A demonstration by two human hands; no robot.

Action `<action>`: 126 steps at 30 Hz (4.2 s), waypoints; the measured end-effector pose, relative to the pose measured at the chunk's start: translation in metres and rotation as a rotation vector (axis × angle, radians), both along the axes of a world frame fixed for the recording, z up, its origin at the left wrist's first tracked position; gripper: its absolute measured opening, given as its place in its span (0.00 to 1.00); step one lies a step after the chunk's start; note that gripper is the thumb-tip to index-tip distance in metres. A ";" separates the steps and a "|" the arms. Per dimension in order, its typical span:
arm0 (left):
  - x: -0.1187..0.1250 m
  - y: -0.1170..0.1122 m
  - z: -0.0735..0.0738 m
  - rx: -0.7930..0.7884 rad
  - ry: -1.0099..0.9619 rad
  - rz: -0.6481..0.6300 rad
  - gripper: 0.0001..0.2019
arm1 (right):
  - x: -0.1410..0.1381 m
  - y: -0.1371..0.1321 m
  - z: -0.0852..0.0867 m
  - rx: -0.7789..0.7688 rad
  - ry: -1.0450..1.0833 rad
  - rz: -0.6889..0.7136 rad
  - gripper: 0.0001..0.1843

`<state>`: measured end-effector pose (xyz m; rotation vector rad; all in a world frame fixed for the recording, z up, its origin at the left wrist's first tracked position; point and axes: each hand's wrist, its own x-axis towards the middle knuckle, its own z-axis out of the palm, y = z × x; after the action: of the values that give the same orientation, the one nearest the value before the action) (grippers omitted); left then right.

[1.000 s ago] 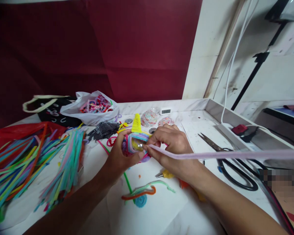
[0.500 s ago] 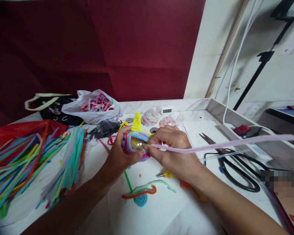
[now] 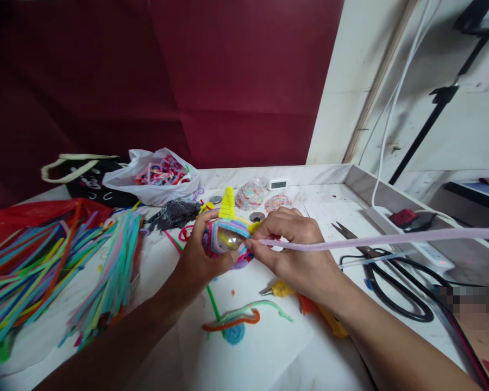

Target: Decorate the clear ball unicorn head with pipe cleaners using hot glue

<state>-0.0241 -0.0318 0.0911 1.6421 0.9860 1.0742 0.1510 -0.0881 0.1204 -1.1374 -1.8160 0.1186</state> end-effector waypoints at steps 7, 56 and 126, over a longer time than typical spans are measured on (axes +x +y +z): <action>0.000 0.000 0.001 -0.018 -0.047 -0.041 0.33 | 0.000 0.000 0.000 0.007 -0.015 -0.028 0.08; -0.002 -0.004 -0.004 -0.270 -0.320 -0.111 0.32 | -0.001 -0.002 -0.006 -0.149 0.069 -0.173 0.10; 0.001 -0.009 -0.011 -0.147 -0.436 -0.103 0.24 | -0.001 0.012 -0.016 -0.607 0.644 0.040 0.17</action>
<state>-0.0235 -0.0407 0.0803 1.2531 0.6674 1.1938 0.1498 -0.0762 0.1045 -1.2713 -1.2380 0.9966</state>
